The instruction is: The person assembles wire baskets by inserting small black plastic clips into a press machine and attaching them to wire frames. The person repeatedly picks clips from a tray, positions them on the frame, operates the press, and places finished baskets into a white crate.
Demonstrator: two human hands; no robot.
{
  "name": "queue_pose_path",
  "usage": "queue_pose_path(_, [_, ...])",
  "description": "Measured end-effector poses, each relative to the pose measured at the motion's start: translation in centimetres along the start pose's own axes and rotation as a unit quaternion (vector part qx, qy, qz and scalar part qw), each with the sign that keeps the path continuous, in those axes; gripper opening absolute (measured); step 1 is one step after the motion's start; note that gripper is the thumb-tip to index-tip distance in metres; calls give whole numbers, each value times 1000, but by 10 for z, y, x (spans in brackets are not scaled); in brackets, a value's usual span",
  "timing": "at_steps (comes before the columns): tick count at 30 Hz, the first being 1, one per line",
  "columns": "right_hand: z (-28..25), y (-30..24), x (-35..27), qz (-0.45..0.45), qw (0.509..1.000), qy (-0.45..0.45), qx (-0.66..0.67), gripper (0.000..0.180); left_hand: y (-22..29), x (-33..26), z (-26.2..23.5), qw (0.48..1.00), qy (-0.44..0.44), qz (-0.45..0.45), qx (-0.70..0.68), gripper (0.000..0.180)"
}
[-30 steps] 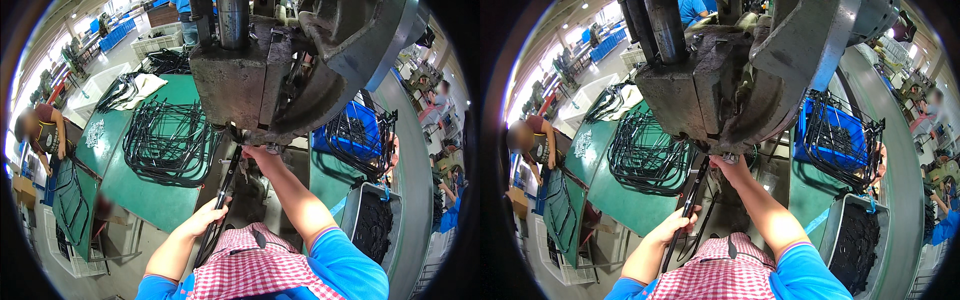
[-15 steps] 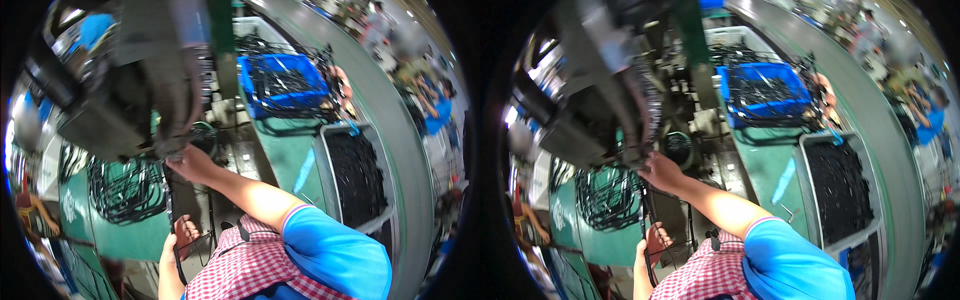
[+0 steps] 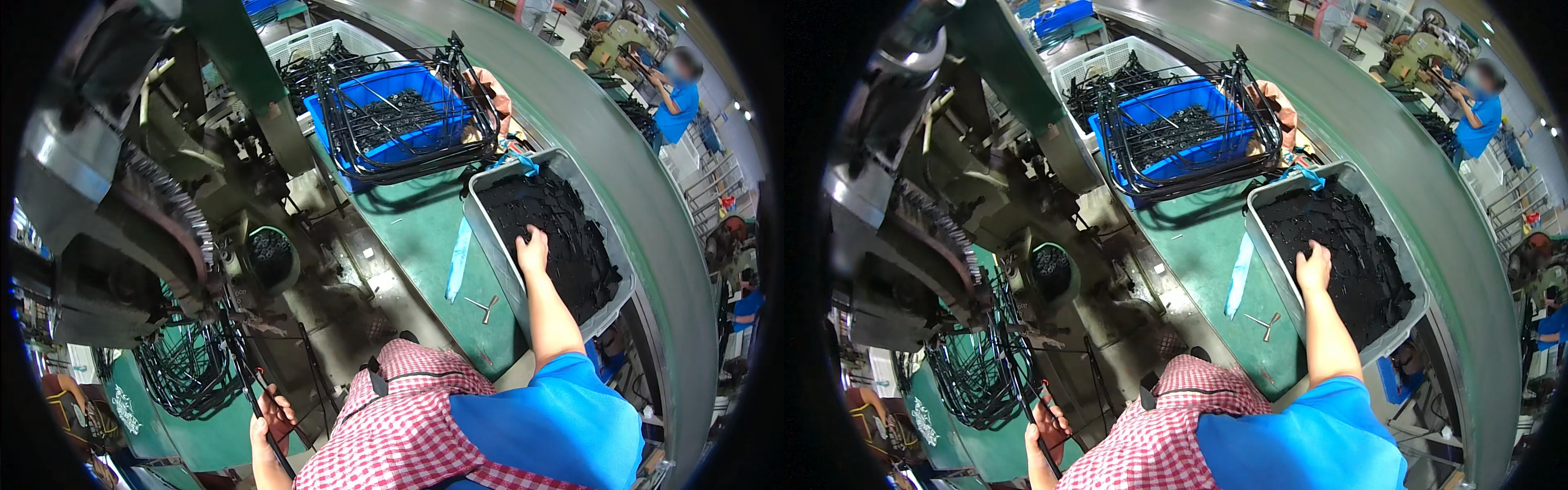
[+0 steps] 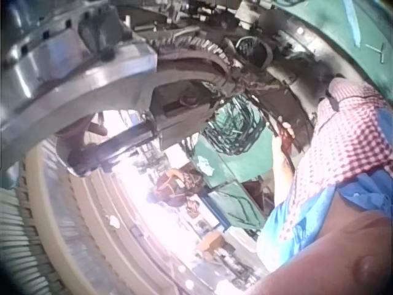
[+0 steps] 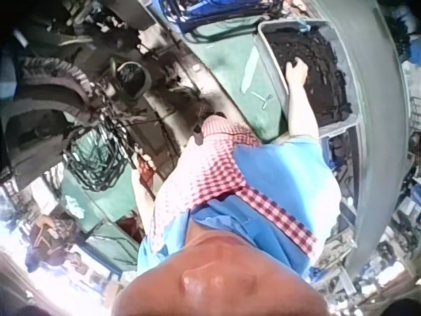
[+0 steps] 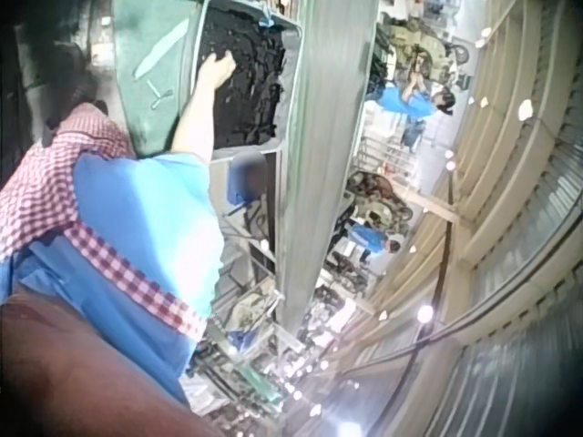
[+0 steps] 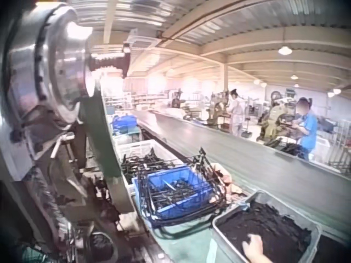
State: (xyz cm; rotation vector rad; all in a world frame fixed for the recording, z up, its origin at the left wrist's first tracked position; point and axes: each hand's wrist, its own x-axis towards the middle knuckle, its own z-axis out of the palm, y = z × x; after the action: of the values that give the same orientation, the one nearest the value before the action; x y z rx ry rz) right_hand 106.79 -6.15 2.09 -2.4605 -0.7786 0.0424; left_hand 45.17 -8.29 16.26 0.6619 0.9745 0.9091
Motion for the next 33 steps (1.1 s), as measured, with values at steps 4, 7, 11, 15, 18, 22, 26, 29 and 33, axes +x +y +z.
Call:
queue_pose_path(4, [-7,1,-21,62,967,-167,-181,63,1,-3,8,1000,24,-4,4,89])
queue_pose_path(7, [15,18,-4,75,958,-215,-177,66,4,-3,16,999,34,-8,4,88])
queue_pose_path(11, [10,29,-3,73,976,-205,-27,38,3,-3,18,999,45,-7,11,89])
queue_pose_path(15, [12,49,-8,106,974,-34,196,30,4,-2,18,999,41,-7,26,89])
queue_pose_path(18, [-9,19,-11,205,890,-42,406,28,2,-4,14,999,41,-3,26,89])
queue_pose_path(22, [-45,-60,-28,161,798,-125,567,22,1,-4,6,1000,16,4,5,88])
queue_pose_path(26, [-47,-146,-53,104,787,-200,575,19,2,-3,-4,1000,-11,8,6,87])
queue_pose_path(29, [-33,-207,-86,34,765,-306,566,24,1,-6,-12,999,-30,9,-19,84])
queue_pose_path(33, [-34,-296,-151,-33,726,-493,479,29,0,-8,-23,999,-37,18,6,77])
